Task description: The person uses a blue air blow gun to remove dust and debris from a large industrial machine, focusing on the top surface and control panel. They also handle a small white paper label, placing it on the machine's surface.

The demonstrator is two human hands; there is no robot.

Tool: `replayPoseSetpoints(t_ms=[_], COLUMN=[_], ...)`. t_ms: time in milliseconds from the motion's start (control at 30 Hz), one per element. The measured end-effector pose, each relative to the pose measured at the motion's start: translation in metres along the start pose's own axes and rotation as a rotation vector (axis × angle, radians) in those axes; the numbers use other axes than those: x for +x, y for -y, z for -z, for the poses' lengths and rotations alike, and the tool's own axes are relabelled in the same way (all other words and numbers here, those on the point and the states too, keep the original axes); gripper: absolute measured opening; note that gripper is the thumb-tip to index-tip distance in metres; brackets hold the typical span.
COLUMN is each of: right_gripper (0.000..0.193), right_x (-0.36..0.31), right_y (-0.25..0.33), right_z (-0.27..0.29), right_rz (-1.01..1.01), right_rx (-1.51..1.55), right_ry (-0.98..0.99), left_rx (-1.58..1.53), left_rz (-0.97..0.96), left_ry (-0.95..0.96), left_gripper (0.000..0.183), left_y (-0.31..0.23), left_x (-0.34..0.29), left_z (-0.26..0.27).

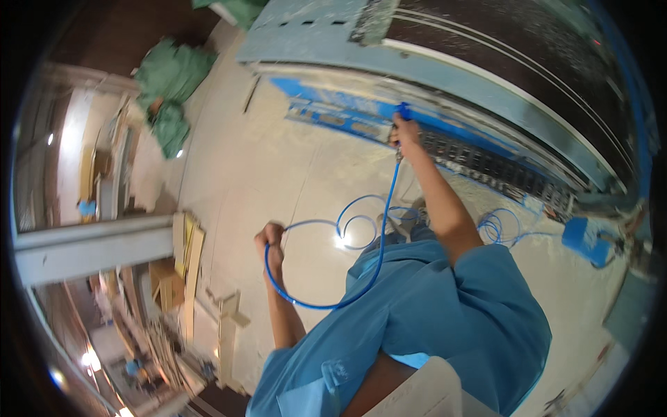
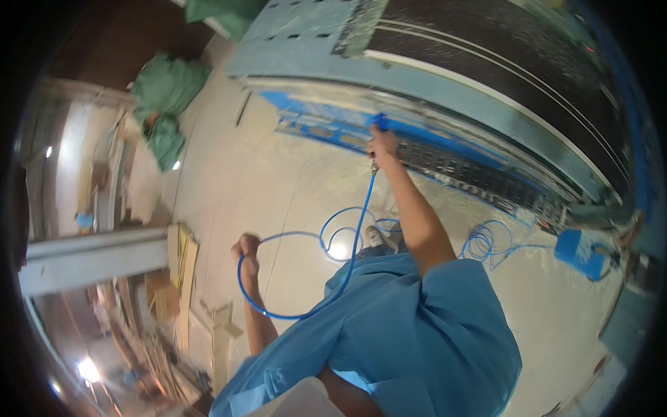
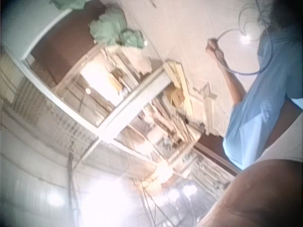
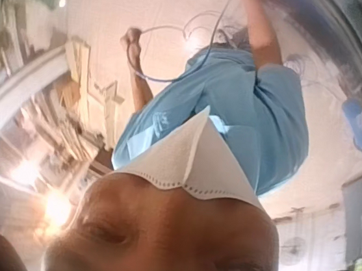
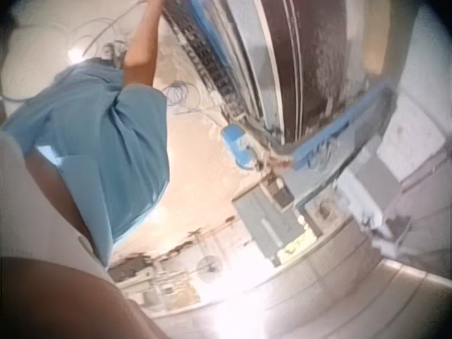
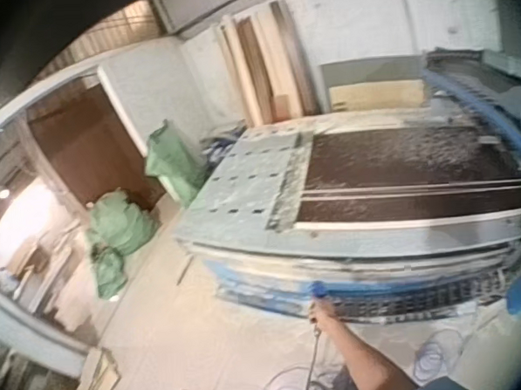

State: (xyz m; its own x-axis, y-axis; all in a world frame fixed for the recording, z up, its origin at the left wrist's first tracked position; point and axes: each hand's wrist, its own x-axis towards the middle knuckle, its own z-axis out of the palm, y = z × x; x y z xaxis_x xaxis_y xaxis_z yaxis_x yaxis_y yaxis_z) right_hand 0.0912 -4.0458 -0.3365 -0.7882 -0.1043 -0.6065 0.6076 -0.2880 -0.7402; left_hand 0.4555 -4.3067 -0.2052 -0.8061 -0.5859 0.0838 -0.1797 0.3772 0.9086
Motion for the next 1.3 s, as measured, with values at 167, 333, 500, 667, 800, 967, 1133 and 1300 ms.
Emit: replayPoseSetpoints(t_ms=[167,333,500,667,800,967,1133,1300], right_gripper=[0.031,0.036,0.045,0.031,0.038,0.035,0.03,0.032], right_x=[0.012,-0.01,-0.085,-0.091,-0.052,0.025,0.083,0.113], right_y=[0.062,0.136,0.175,0.203,0.241,0.316,0.386,0.418], right_z=[0.089,0.251,0.386,0.413,0.399,0.399,0.446,0.462], right_rz=[0.199,0.362,0.454,0.541,0.32,0.272,0.553,0.507], right_rx=[0.011,0.294,0.569,0.684,0.405,0.419,0.876,0.865], right_ry=[-0.113,-0.786,-1.228,-0.869,-0.444,-0.464,-0.778,-0.623], left_rx=[-0.056,0.062,0.279,0.253,0.219,0.206,0.406,0.385], left_rz=[0.039,-0.098,-0.113,-0.192,-0.263,-0.338,-0.255,-0.296], left_ry=[0.008,0.104,0.328,0.46,0.523,0.515,0.545,0.656], left_gripper=[0.062,0.053,0.046,0.044,0.045,0.048,0.018,0.027], left_y=[0.01,0.013,-0.001,-0.034,-0.069,-0.117,-0.155,-0.178], left_x=[0.006,0.03,0.06,0.099,0.133,0.156,0.152,0.153], left_z=[-0.003,-0.027,-0.054,-0.108,-0.146,-0.186,-0.216,-0.247])
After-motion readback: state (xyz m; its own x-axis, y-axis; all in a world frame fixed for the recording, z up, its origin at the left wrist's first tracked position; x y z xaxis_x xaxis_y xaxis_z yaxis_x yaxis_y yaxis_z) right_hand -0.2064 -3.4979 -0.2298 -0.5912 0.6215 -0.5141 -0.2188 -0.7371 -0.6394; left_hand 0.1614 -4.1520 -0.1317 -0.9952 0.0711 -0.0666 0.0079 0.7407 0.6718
